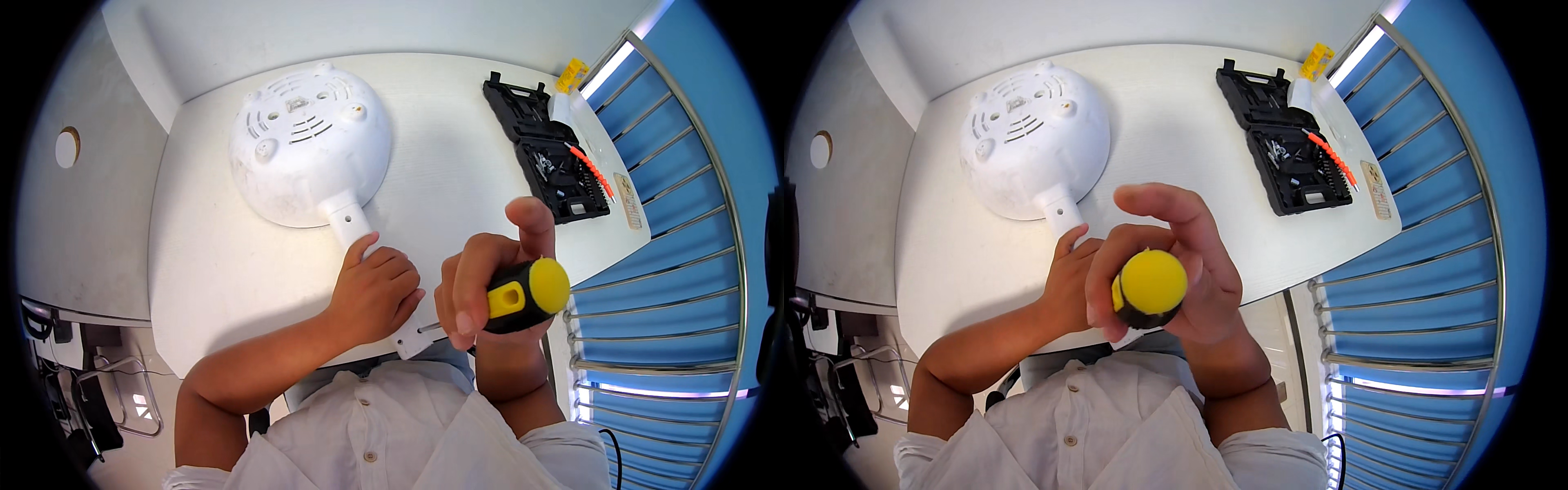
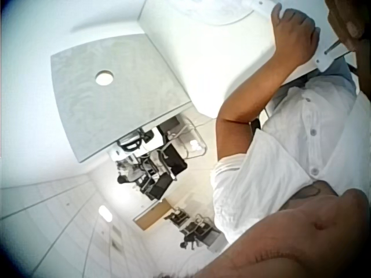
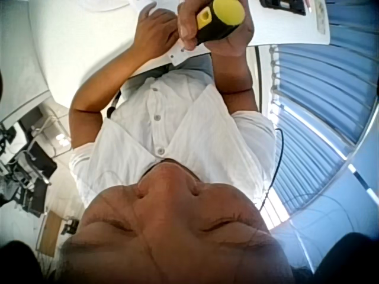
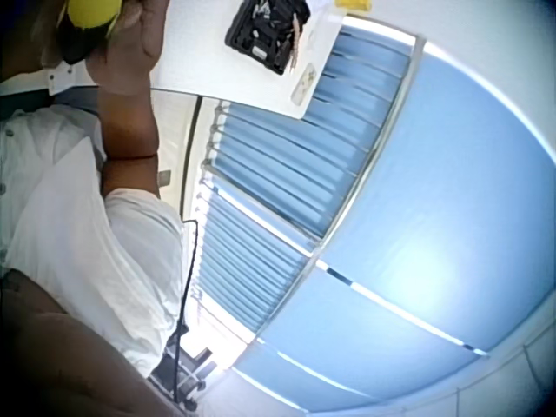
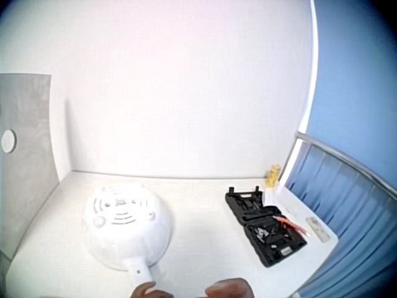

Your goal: The person uses a screwdriver to remove screws from a yellow and gray portable cooler, then places it on a nearby desk. They then pick up a white electric frying pan, flip it over, and use the screwdriver to remove screws from the handle area.

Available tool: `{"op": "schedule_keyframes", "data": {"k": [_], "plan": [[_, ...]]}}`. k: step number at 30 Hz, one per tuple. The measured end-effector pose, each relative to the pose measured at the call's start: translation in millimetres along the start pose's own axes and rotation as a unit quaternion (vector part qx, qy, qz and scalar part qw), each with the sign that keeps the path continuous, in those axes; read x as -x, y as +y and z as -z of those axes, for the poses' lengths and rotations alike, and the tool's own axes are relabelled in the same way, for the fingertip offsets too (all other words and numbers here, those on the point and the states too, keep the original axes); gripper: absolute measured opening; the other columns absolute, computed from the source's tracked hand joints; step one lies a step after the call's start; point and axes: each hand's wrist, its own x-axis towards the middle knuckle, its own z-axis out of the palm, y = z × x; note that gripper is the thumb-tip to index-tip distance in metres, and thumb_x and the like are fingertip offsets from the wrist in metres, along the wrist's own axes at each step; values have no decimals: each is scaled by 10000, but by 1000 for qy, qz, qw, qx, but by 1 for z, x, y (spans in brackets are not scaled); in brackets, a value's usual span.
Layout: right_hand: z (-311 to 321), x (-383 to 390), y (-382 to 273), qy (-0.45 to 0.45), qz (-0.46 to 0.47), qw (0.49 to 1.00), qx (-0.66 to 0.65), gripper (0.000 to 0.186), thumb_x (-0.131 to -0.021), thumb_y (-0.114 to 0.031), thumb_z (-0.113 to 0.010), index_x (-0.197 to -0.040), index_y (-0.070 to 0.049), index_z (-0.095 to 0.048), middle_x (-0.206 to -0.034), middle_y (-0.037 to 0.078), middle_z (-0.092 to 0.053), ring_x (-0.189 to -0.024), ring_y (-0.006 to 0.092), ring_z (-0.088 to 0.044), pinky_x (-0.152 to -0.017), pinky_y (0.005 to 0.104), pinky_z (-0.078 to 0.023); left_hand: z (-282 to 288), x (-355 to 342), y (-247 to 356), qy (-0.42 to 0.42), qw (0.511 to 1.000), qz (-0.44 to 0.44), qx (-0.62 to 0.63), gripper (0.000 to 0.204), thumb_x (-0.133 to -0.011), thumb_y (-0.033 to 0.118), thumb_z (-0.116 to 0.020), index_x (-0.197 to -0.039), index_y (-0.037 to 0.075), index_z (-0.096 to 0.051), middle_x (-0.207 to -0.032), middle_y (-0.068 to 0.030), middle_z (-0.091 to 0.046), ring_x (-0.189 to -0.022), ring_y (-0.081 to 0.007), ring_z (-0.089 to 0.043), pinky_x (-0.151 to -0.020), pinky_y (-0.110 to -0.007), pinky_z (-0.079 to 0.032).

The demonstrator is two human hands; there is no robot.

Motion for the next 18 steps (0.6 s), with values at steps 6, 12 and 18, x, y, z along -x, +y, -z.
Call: {"op": "schedule_keyframes", "data": {"k": [6, 12, 18], "plan": [[0, -5, 4, -35, 58, 996, 51, 659, -794, -581, -545, -1149, -54, -368, -881, 179, -509, -563, 171, -573, -486, 223, -462, 0, -1, 2, -12, 1000, 5, -4, 92, -738, 177, -628, -738, 119, -556, -790, -4, -557, -870, -177, -530, -999, -427, -259], [-1, 1, -2, 4, -2, 984, 176, 663, -849, -538, -488, -1200, 13, -377, -886, 141, -509, -603, 172, -577, -521, 239, -464, 3, 1, 0, -1, 1000, -7, -14, 91, -732, 176, -630, -736, 121, -558, -786, -2, -557, -870, -172, -532, -1000, -424, -262], [-10, 5, 1, 27, 60, 996, 53, 564, -856, -471, -525, -1162, -22, -375, -813, 180, -562, -518, 161, -547, -481, 238, -456, 0, 1, 1, 0, 1000, -13, -9, 84, -738, 172, -626, -736, 119, -562, -790, -2, -564, -869, -179, -533, -995, -427, -267]]}}
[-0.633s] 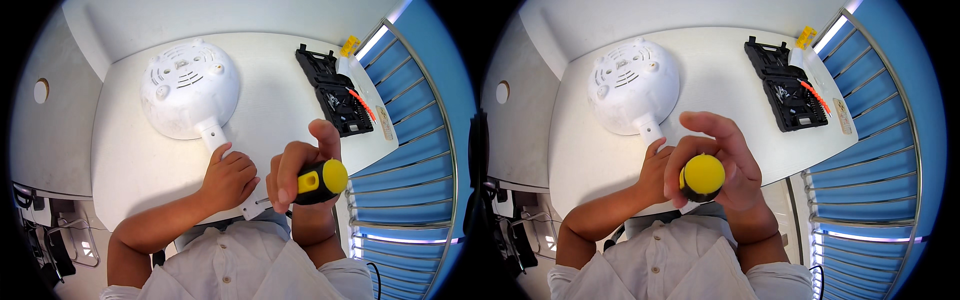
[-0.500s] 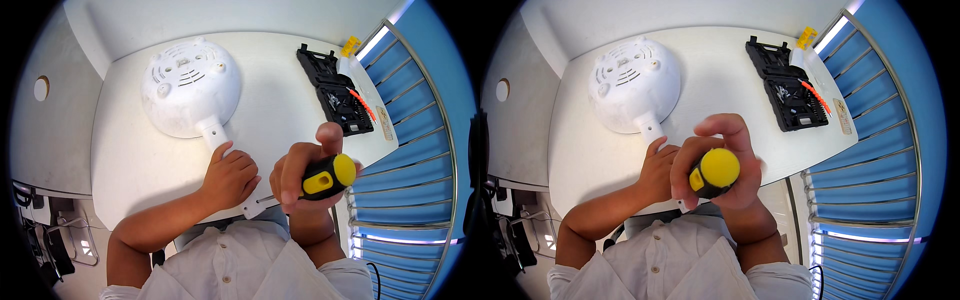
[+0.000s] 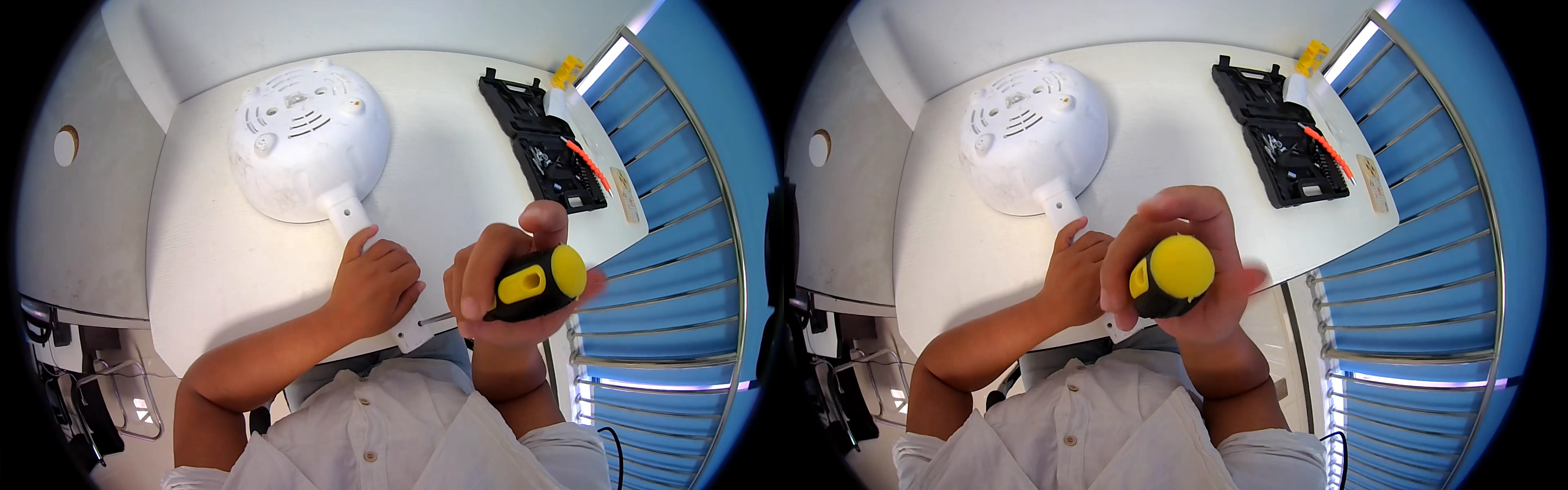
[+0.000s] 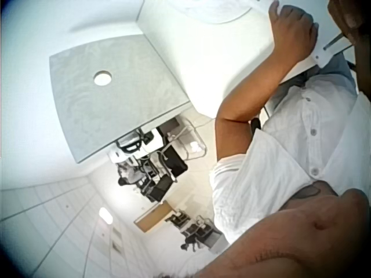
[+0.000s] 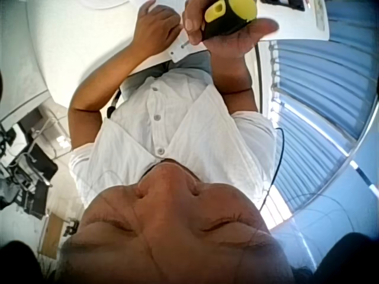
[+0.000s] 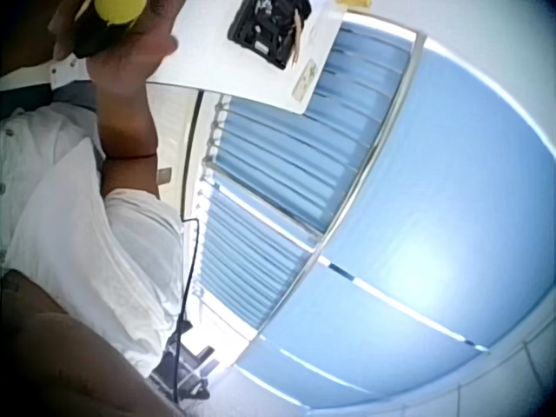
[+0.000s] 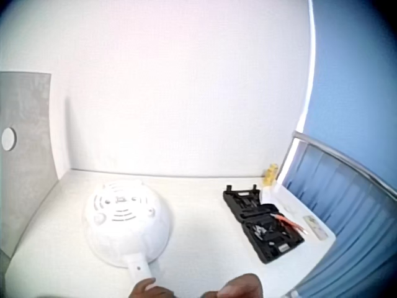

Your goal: The person uses a screwdriver to remove screws from a yellow and gray portable cooler, then places it on a nearby desk. They then pick up a white electric frying pan, flip it over, and use the screwdriver to remove screws from the handle area.

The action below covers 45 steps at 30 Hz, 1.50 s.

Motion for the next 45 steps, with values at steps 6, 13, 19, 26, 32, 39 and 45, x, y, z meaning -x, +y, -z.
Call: {"op": "schedule_keyframes", "data": {"k": [6, 13, 19, 26, 32, 39, 45], "plan": [[-9, -1, -2, 58, -11, 990, 125, 526, -788, -377, -650, -1107, -19, -433, -881, 173, -529, -685, 181, -584, -509, 256, -472, 0, 1, -1, 5, 1000, 10, -4, 83, -739, 168, -624, -727, 117, -560, -789, 3, -568, -870, -178, -534, -988, -424, -271], [-15, 3, 0, 114, -4, 977, 181, 704, -827, -618, -426, -1232, -45, -371, -762, 146, -547, -553, 180, -532, -410, 245, -423, -1, 1, 1, 3, 1000, 4, -9, 81, -743, 168, -623, -725, 119, -562, -790, 7, -576, -867, -174, -540, -989, -419, -270], [-19, 3, -5, 99, -6, 949, 301, 791, -734, -489, -679, -1279, -32, -332, -937, 128, -499, -675, 211, -596, -473, 285, -508, 1, 0, 1, -3, 1000, 17, -12, 79, -748, 173, -619, -722, 123, -564, -787, 8, -577, -865, -174, -542, -987, -422, -274], [-14, 3, -5, 64, 11, 974, 215, 632, -898, -398, -489, -1369, -70, -222, -983, 231, -536, -687, 254, -614, -547, 353, -534, 1, -1, 2, 11, 1000, 15, -3, 78, -747, 174, -617, -724, 123, -564, -792, 6, -578, -865, -178, -543, -980, -426, -281], [-13, 2, 1, 44, 60, 972, 221, 680, -787, -470, -627, -1250, -65, -337, -1054, 166, -483, -656, 222, -601, -406, 240, -476, -3, 2, 0, 8, 1000, 15, 1, 80, -748, 178, -617, -724, 120, -568, -787, 2, -578, -866, -181, -543, -981, -426, -280], [-13, 9, 0, 90, 19, 967, 236, 748, -834, -497, -545, -1361, -78, -218, -943, 202, -542, -618, 219, -579, -458, 287, -504, -4, 1, 1, 0, 1000, 22, -11, 82, -759, 176, -608, -720, 116, -568, -781, 0, -579, -861, -185, -546, -980, -441, -278], [-13, 9, -6, 116, 40, 974, 192, 674, -856, -486, -516, -1325, -85, -246, -920, 199, -535, -550, 213, -571, -432, 263, -485, -1, -3, -1, -26, 1000, 16, 2, 80, -750, 162, -613, -716, 116, -557, -781, -7, -566, -858, -190, -546, -980, -444, -273]]}}
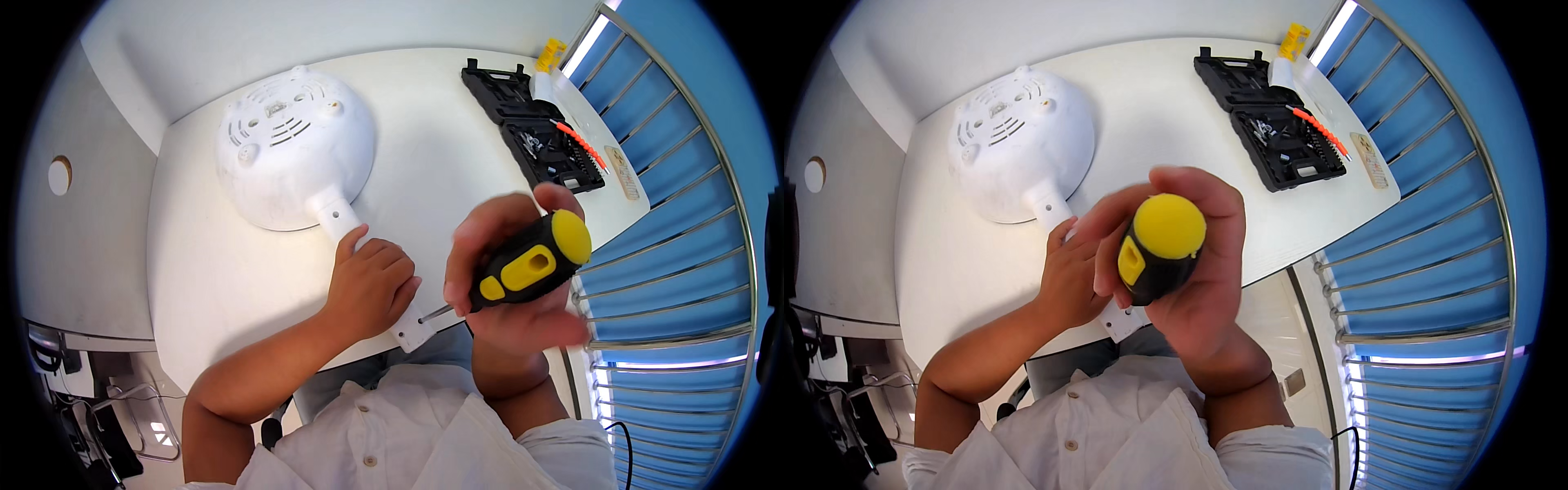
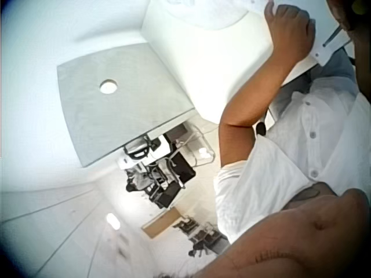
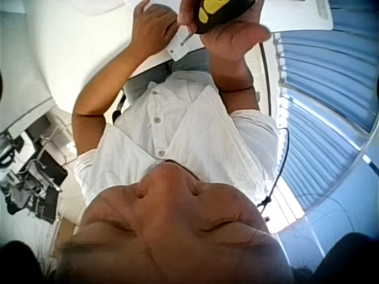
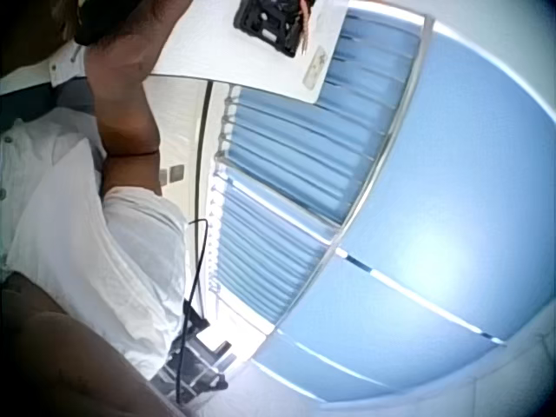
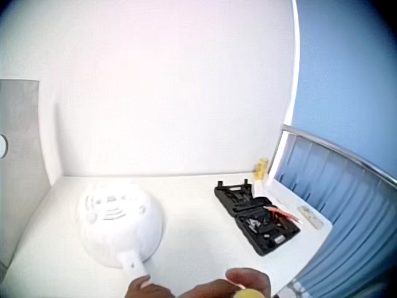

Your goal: The person uses a screwdriver to remove screws from a yellow and gray portable cooler, then places it on a nearby desk. They then pick up a white electric frying pan, flip it over, and use the screwdriver to remove screws from the handle area.

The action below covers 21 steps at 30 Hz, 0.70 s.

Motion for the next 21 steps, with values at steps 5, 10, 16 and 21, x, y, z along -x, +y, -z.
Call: {"op": "schedule_keyframes", "data": {"k": [5, 10, 16, 21], "plan": [[3, -1, 10, 5, 50, 998, 33, 678, -700, -351, -760, -1178, -54, -381, -932, 107, -469, -586, 187, -587, -379, 219, -469, -2, 0, 0, 29, 999, -19, -10, 96, -731, 160, -628, -709, 117, -545, -782, -4, -557, -857, -189, -543, -971, -437, -276], [4, 2, 11, 33, 38, 998, 31, 735, -784, -399, -657, -1307, -67, -262, -910, 149, -525, -577, 172, -587, -433, 243, -497, 3, -2, 3, 30, 999, -12, 0, 97, -725, 159, -630, -707, 119, -543, -778, -3, -556, -858, -189, -542, -964, -434, -281], [14, -5, 16, -52, 97, 993, 29, 541, -901, -377, -430, -1330, -106, -244, -926, 213, -539, -512, 188, -554, -441, 259, -474, 2, -1, 3, 27, 1000, -11, -2, 97, -726, 162, -629, -706, 119, -545, -778, -4, -557, -857, -191, -542, -964, -432, -282], [9, -9, 11, -48, 100, 994, 21, 542, -902, -397, -419, -1321, -95, -253, -914, 215, -544, -492, 185, -550, -435, 256, -474, 2, 0, 3, 38, 999, -17, 7, 83, -736, 162, -622, -714, 118, -556, -779, -3, -563, -860, -189, -544, -965, -431, -281]]}}
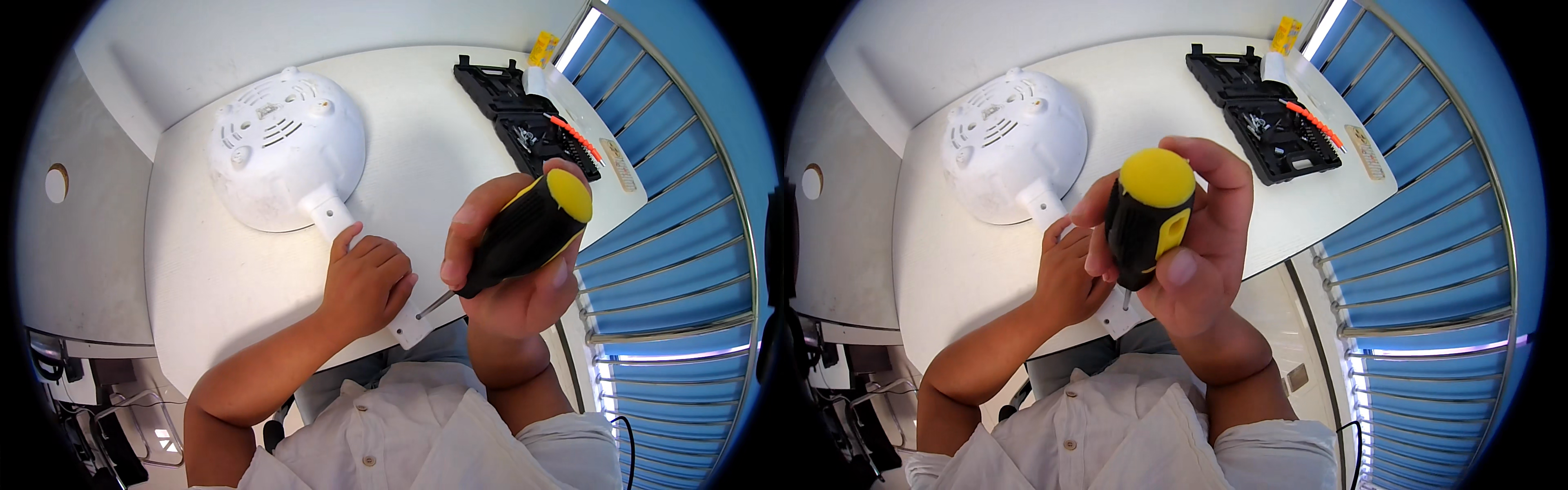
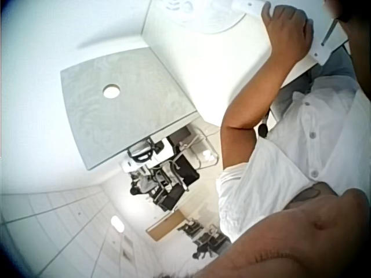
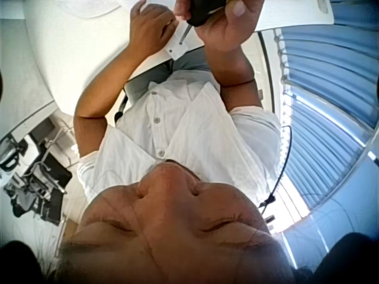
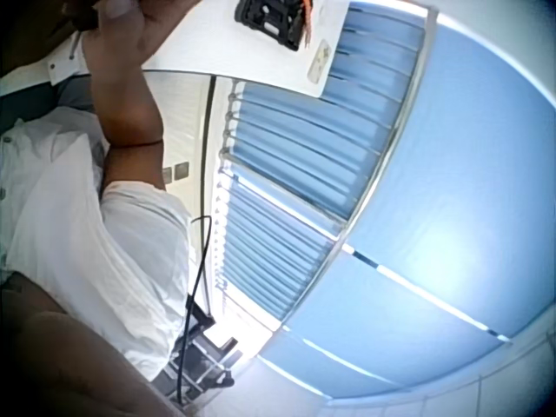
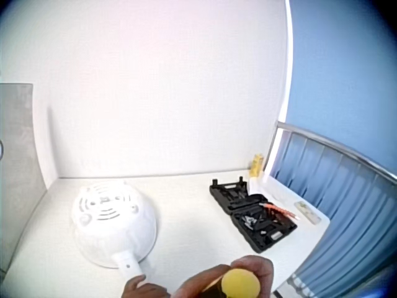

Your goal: The person uses a screwdriver to remove screws from a yellow and gray portable cooler, then places it on a nearby desk. They then pick up a white electric frying pan, flip it over, and use the screwdriver to remove screws from the handle area.

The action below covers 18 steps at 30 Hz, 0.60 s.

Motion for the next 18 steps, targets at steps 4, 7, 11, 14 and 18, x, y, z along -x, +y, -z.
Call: {"op": "schedule_keyframes", "data": {"k": [4, 7, 11, 14, 18], "plan": [[-2, -2, -3, -2, 1, 1000, 3, 541, -903, -403, -411, -1312, -82, -260, -909, 214, -546, -485, 183, -550, -427, 254, -473, -2, 1, -1, 3, 1000, -1, 2, 70, -744, 160, -617, -722, 118, -565, -779, -1, -566, -865, -185, -546, -968, -430, -279], [-2, -1, -2, -6, 3, 1000, 7, 533, -900, -396, -416, -1302, -79, -269, -902, 212, -547, -480, 184, -549, -424, 253, -472, -2, 2, -2, 1, 1000, -4, -2, 67, -748, 163, -613, -725, 118, -569, -781, -1, -568, -867, -185, -546, -971, -430, -277], [-4, 4, -2, 5, -5, 1000, 8, 517, -892, -389, -425, -1286, -86, -284, -891, 210, -549, -477, 185, -548, -426, 255, -473, -1, 2, -1, -8, 1000, -4, -8, 66, -752, 168, -610, -729, 119, -573, -785, 0, -572, -869, -184, -548, -978, -430, -274], [-4, 5, -2, 10, -10, 1000, 2, 504, -889, -389, -428, -1274, -94, -292, -886, 208, -549, -472, 187, -545, -428, 256, -474, -2, 3, -2, -8, 1000, -2, -16, 66, -755, 171, -608, -731, 120, -576, -786, 1, -574, -871, -183, -549, -983, -430, -271], [-3, 7, -1, 8, -12, 1000, -11, 495, -889, -386, -443, -1265, -101, -293, -890, 208, -547, -468, 192, -543, -430, 263, -481, -3, 3, -2, -9, 1000, 0, -19, 63, -756, 172, -608, -733, 120, -579, -785, 3, -575, -871, -179, -549, -984, -430, -270]]}}
